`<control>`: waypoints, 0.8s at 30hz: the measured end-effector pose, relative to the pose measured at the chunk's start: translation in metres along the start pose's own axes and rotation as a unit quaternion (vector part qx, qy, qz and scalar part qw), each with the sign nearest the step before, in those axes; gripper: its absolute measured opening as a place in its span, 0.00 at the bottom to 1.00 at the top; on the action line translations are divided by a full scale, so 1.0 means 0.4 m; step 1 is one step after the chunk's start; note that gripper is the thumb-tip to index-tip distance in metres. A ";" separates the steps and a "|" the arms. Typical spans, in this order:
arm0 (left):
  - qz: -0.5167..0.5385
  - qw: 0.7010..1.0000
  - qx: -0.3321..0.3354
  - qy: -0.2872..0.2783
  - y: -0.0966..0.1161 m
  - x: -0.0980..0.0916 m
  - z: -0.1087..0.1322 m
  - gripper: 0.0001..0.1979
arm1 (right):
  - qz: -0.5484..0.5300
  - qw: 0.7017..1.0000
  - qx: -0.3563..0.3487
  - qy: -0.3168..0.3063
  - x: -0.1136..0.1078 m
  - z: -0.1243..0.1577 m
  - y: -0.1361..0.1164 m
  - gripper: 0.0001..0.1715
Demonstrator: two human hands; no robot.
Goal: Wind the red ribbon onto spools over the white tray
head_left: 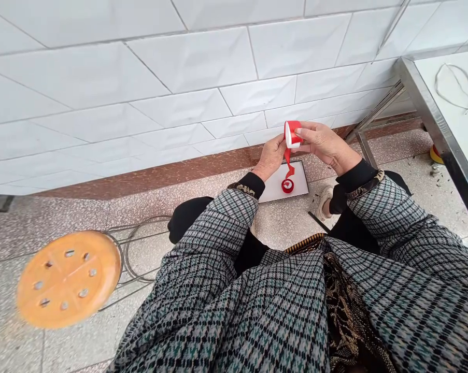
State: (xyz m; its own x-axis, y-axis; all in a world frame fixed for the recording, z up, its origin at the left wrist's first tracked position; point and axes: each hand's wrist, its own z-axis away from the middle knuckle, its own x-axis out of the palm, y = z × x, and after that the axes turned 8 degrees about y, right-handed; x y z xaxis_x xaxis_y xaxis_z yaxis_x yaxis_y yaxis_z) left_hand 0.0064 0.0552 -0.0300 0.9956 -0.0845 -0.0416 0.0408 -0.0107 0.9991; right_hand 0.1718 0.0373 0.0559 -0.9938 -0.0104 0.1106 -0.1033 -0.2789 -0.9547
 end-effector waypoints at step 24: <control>0.173 0.967 -0.188 0.006 0.015 0.028 0.042 0.07 | 0.033 0.999 -0.009 0.036 0.021 -0.041 0.051 0.28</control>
State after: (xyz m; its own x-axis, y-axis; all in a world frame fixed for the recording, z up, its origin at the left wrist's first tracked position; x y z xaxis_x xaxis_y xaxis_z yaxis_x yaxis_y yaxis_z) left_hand 0.0165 0.0375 -0.0245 0.9557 -0.0072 0.2943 -0.2698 0.3790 0.8852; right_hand 0.1607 0.0473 0.0330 -0.9987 0.0420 0.0280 -0.0381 -0.2623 -0.9642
